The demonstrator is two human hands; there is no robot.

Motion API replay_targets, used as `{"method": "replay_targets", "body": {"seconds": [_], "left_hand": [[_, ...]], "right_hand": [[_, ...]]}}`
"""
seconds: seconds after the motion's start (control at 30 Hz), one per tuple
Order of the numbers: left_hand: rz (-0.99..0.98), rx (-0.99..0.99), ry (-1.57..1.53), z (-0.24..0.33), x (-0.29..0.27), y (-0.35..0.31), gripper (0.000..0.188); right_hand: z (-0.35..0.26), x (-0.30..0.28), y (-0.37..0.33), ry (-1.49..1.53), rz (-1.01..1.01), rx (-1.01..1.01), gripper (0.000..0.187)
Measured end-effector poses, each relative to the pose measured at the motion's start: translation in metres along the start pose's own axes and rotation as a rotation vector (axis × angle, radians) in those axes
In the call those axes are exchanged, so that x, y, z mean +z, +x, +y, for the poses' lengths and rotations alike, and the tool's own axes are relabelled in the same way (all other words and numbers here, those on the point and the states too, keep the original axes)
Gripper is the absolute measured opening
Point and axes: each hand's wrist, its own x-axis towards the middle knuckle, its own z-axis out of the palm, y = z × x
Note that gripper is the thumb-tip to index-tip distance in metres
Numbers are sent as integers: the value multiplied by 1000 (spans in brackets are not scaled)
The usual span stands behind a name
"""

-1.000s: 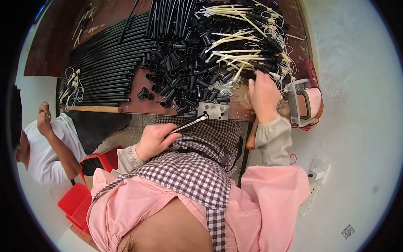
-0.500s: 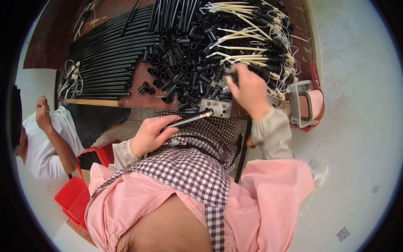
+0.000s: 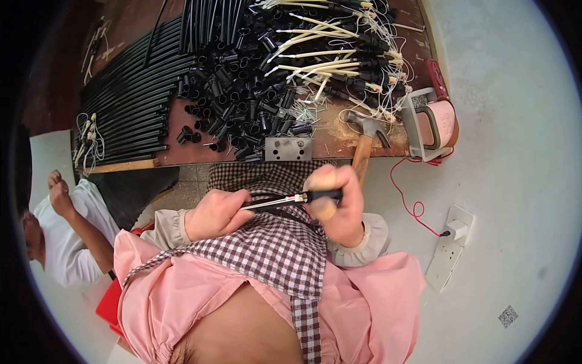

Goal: Assemble electrical wiring components by attaching connectors to cables on a workbench.

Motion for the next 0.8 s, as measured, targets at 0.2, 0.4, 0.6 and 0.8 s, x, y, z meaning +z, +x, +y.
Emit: {"method": "replay_targets", "body": {"seconds": [0.2,0.4,0.6,0.8], "left_hand": [[-116,-37,-110,1,-2,-5,28],[-35,-118,-58,-26,13,2,30],[-61,-222,-174,-33,2,12,30],[114,-289,-122,-33,-2,12,30]], "right_hand": [[-16,3,6,-501,-93,-8,17],[24,3,20,-612,-98,148,34],[27,-54,34,-50,81,517,36],[29,-18,40,-702,-90,79,37]]}}
